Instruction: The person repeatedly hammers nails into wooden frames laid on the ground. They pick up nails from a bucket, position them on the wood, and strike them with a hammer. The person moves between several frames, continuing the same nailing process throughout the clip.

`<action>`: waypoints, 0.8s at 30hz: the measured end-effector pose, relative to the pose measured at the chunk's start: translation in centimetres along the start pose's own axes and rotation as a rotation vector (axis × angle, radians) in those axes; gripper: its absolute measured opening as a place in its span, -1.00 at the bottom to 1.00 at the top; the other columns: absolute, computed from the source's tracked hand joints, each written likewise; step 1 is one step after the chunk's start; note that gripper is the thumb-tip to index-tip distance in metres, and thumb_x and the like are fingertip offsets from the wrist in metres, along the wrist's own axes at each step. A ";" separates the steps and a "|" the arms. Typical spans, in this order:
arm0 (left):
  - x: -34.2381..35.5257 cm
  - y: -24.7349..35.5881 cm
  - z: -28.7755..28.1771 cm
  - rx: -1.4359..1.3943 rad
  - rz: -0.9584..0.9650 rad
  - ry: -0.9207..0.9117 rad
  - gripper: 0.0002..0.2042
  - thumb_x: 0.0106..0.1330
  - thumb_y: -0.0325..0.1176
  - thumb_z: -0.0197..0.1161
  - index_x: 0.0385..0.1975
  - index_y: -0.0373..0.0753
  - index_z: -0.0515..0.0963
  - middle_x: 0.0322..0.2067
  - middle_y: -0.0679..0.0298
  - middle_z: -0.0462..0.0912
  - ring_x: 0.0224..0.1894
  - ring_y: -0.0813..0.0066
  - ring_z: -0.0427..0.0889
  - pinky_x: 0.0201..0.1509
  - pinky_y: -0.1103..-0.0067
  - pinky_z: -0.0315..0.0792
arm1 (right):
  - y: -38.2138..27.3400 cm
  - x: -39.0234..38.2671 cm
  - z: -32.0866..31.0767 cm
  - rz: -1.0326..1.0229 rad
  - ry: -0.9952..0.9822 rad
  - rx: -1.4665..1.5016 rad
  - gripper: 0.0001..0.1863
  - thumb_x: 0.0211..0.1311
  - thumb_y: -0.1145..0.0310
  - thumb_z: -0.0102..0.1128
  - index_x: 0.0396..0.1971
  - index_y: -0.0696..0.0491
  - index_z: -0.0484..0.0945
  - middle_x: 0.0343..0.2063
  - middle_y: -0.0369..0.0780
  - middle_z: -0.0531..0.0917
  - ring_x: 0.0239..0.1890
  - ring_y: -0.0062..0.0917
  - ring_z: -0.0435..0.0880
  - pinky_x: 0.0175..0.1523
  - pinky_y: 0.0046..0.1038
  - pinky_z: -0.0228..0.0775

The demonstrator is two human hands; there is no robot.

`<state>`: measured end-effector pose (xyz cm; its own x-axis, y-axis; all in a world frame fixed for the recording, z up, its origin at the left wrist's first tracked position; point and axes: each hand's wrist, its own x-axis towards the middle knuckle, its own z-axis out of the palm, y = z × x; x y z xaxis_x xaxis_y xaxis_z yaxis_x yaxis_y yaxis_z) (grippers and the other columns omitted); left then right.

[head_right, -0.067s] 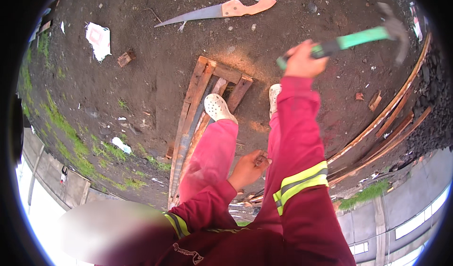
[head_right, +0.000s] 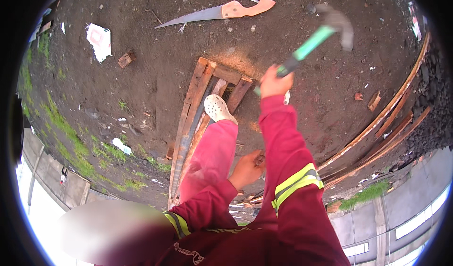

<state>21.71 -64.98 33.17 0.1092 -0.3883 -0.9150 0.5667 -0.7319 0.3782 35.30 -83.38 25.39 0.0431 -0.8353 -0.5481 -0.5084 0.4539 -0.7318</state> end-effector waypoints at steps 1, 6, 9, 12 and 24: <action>0.1 0.1 0.0 0.030 0.018 -0.007 -0.72 0.18 -0.24 0.22 -0.24 -0.32 0.50 -0.44 0.12 0.63 -0.38 0.25 0.65 -0.26 0.45 0.48 | 3.4 -1.8 -1.3 0.327 -0.391 -0.368 -0.85 0.10 0.35 0.15 -0.42 0.07 0.39 -0.73 -0.28 0.45 -0.74 -0.55 0.44 -0.66 -0.46 0.27; -0.2 -0.2 0.7 -0.027 0.020 -0.010 -0.70 0.18 -0.20 0.21 -0.23 -0.30 0.49 -0.43 0.09 0.63 -0.34 0.23 0.65 -0.26 0.44 0.49 | 8.9 6.0 -5.4 0.243 -0.856 -0.299 -0.83 0.13 0.36 0.18 -0.37 0.05 0.39 -0.72 -0.35 0.45 -0.75 -0.64 0.41 -0.68 -0.52 0.24; -0.2 -0.7 0.9 -0.021 0.018 -0.027 -0.69 0.19 -0.20 0.21 -0.21 -0.32 0.49 -0.42 0.11 0.63 -0.34 0.30 0.64 -0.26 0.47 0.48 | -0.9 9.9 -4.1 -0.164 -0.652 0.115 -0.85 0.13 0.41 0.17 -0.44 0.02 0.34 -0.66 -0.34 0.46 -0.72 -0.69 0.42 -0.64 -0.56 0.31; -0.3 -0.8 1.0 -0.036 -0.009 -0.031 -0.68 0.21 -0.23 0.21 -0.17 -0.36 0.48 -0.39 0.16 0.63 -0.38 0.45 0.62 -0.26 0.54 0.47 | -9.3 8.2 0.1 -0.509 -0.160 0.378 -0.87 0.17 0.49 0.06 -0.44 0.10 0.28 -0.66 -0.25 0.43 -0.71 -0.60 0.42 -0.64 -0.49 0.36; -0.6 0.3 1.3 -0.029 0.056 0.029 -0.73 0.13 -0.29 0.21 -0.22 -0.29 0.48 -0.44 0.08 0.62 -0.38 0.18 0.62 -0.27 0.42 0.47 | 15.6 2.1 -4.4 0.505 -0.546 -0.457 -0.84 0.07 0.41 0.10 -0.43 0.14 0.34 -0.68 -0.24 0.47 -0.70 -0.52 0.49 -0.71 -0.35 0.34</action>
<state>20.70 -65.71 33.98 0.1647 -0.4113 -0.8965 0.5821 -0.6932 0.4250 23.64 -79.42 14.62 0.0664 -0.2497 -0.9660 -0.8680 0.4631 -0.1793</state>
